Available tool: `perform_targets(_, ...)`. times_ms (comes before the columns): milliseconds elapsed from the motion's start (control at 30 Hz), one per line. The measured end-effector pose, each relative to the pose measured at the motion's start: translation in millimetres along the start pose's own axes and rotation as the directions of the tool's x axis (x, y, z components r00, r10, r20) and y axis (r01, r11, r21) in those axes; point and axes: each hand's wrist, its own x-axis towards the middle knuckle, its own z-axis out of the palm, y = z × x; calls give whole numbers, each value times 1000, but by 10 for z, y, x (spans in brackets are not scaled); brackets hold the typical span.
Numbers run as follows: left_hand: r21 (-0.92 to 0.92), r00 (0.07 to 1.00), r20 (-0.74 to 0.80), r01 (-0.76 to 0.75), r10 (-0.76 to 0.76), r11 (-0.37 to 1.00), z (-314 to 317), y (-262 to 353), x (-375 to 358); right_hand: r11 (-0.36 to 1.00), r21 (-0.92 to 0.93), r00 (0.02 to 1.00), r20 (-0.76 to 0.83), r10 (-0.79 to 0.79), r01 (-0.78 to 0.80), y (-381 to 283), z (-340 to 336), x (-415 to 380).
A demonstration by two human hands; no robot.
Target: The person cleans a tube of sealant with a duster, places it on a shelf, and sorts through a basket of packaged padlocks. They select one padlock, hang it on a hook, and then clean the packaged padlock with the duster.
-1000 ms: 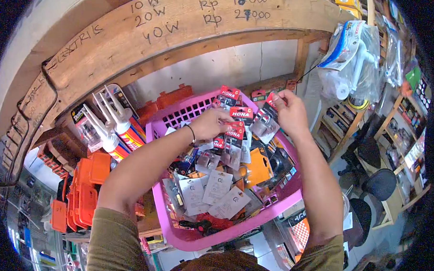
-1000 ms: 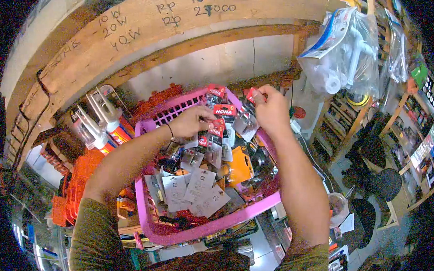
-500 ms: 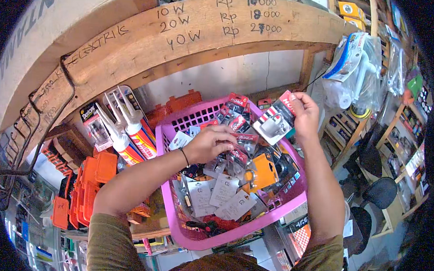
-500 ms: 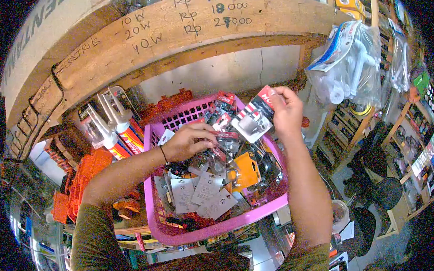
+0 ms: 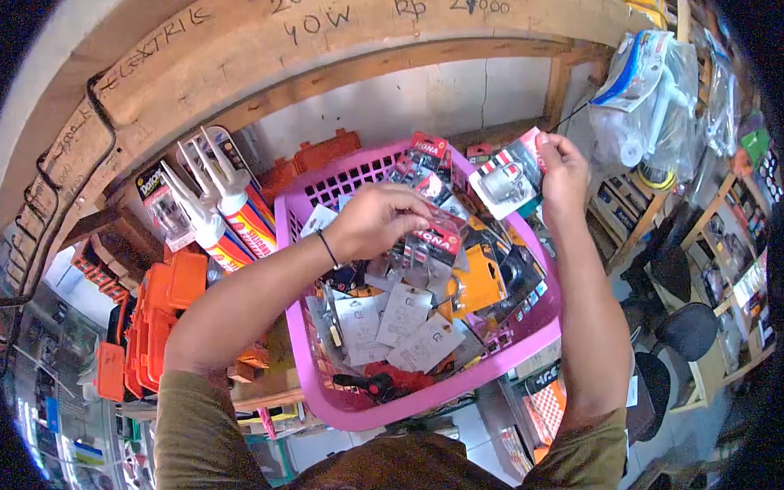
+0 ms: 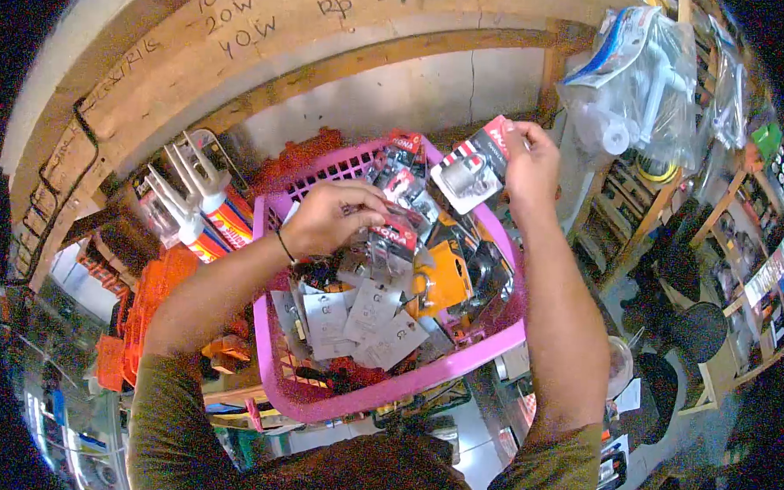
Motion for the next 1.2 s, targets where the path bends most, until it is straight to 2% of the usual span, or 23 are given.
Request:
perform_targets(133, 23, 999, -24, 38, -37, 999, -242, 248, -103, 988, -139, 996, 64, -64, 72, 47, 27, 3)
perform_targets(200, 112, 998, -39, -48, 52, 993, -353, 365, -238, 958, -217, 976, 148, -159, 189, 34, 73, -27)
perform_targets(267, 83, 998, -59, -11, 16, 997, -366, 389, -425, 942, -274, 958, 263, -119, 192, -15, 124, -79)
perform_targets(333, 105, 995, -66, 87, -81, 991, -362, 447, -594, 947, -235, 931, 343, -128, 217, 152, 180, -76)
perform_targets(367, 104, 995, -64, 86, -80, 991, -348, 463, -659, 947, -236, 931, 341, -127, 216, 108, 215, -116)
perform_targets(433, 121, 994, -17, 107, -106, 987, -327, 488, -754, 892, -367, 899, 428, -90, 264, 2, 263, -214)
perform_targets(533, 73, 990, 14, 142, -143, 987, -309, 524, -796, 826, -450, 885, 452, -117, 339, -57, 274, -252)
perform_targets(700, 36, 982, 189, -11, 4, 999, -221, 551, -797, 849, -444, 888, 455, -62, 287, 0, 226, -231)
perform_targets(900, 68, 954, 300, -9, -12, 998, -270, 604, -756, 796, -506, 861, 507, -38, 333, -46, 229, -274)
perform_targets(1033, 91, 952, 305, -62, 32, 994, -257, 633, -770, 752, -534, 838, 544, -45, 387, -15, 206, -266)
perform_targets(1167, 38, 967, 255, -12, 2, 999, -240, 595, -821, 797, -454, 812, 578, -77, 399, -41, 234, -305)
perform_targets(1200, 17, 972, 233, 8, -11, 1000, -231, 588, -834, 800, -458, 799, 600, -43, 387, -48, 246, -326)
